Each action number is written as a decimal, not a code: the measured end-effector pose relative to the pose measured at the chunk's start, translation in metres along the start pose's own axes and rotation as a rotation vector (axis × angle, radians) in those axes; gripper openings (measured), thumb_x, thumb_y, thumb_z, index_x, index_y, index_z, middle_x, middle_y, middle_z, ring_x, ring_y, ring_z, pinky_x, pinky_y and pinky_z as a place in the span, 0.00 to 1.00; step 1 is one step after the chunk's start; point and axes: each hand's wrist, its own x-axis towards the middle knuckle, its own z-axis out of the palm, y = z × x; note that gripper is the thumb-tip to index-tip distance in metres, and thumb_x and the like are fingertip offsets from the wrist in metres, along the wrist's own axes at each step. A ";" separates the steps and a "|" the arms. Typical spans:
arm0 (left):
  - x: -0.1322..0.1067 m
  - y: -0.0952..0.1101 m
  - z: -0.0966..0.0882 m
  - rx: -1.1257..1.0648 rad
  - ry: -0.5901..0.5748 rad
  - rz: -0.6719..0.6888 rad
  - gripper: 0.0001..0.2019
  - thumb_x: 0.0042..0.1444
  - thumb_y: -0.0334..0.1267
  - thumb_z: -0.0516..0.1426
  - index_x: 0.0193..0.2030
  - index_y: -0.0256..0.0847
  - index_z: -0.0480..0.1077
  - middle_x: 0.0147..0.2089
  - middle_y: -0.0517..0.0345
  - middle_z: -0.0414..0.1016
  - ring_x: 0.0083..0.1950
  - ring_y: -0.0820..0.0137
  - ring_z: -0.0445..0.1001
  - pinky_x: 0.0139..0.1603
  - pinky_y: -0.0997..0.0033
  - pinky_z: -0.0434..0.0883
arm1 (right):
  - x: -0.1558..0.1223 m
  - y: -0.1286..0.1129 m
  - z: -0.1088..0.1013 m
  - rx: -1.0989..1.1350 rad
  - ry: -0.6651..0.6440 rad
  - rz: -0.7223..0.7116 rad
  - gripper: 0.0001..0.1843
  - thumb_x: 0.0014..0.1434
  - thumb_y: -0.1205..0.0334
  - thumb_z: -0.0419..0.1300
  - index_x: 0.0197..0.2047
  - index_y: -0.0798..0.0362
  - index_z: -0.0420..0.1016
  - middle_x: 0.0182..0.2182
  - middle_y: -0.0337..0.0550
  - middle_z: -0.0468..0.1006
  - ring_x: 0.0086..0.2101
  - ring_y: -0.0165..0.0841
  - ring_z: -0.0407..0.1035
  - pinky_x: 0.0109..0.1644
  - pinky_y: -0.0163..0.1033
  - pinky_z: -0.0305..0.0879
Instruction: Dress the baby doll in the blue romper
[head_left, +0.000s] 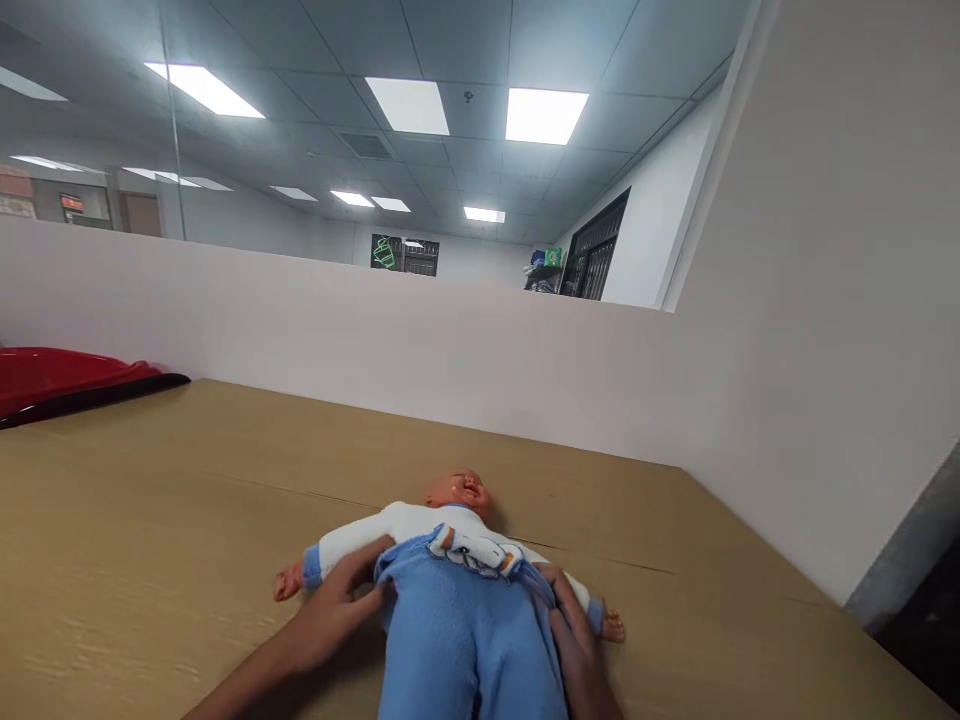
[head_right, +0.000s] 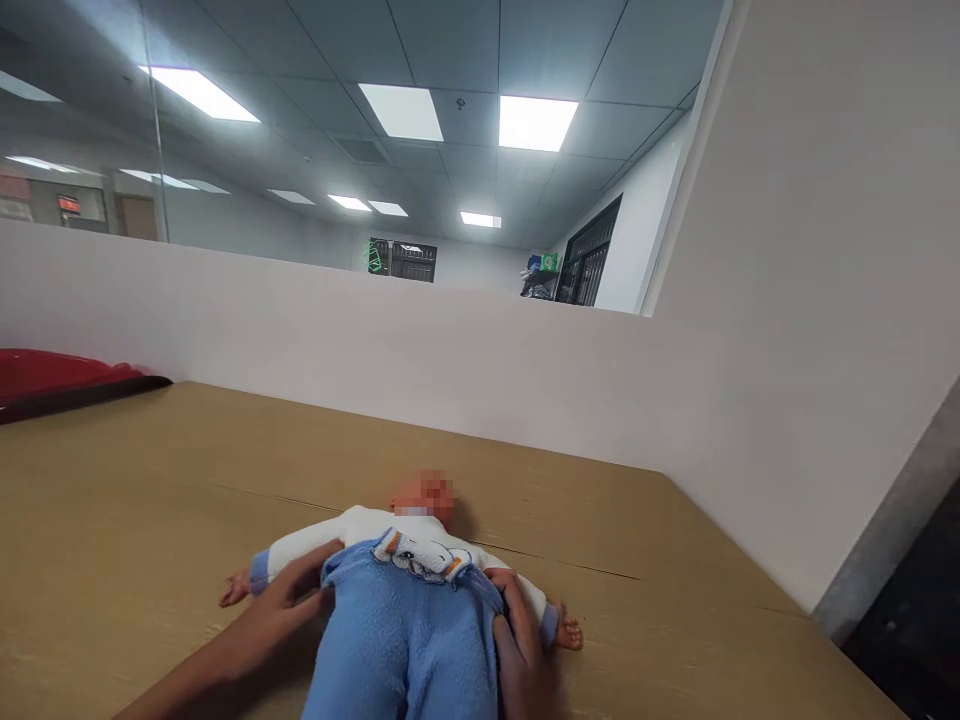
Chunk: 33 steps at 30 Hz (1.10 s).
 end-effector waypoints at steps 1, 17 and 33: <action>0.001 0.001 0.000 -0.009 -0.004 0.055 0.22 0.58 0.60 0.65 0.46 0.43 0.76 0.51 0.49 0.77 0.57 0.50 0.71 0.64 0.55 0.67 | 0.002 -0.001 0.002 0.017 -0.045 0.030 0.19 0.62 0.49 0.56 0.53 0.45 0.76 0.55 0.44 0.78 0.60 0.45 0.66 0.70 0.45 0.58; 0.003 -0.012 -0.002 -0.342 -0.104 -0.232 0.27 0.51 0.54 0.71 0.54 0.43 0.80 0.62 0.46 0.76 0.69 0.45 0.65 0.73 0.46 0.59 | 0.018 -0.051 0.016 -0.180 -0.425 -0.092 0.19 0.64 0.42 0.62 0.44 0.49 0.71 0.42 0.42 0.70 0.46 0.42 0.65 0.55 0.44 0.58; 0.028 -0.024 0.017 -0.324 0.019 -0.191 0.28 0.54 0.60 0.69 0.53 0.42 0.78 0.57 0.48 0.78 0.60 0.50 0.72 0.59 0.58 0.69 | 0.073 -0.021 0.048 -0.054 -0.338 0.055 0.36 0.55 0.22 0.57 0.39 0.49 0.74 0.37 0.45 0.76 0.44 0.46 0.68 0.53 0.47 0.64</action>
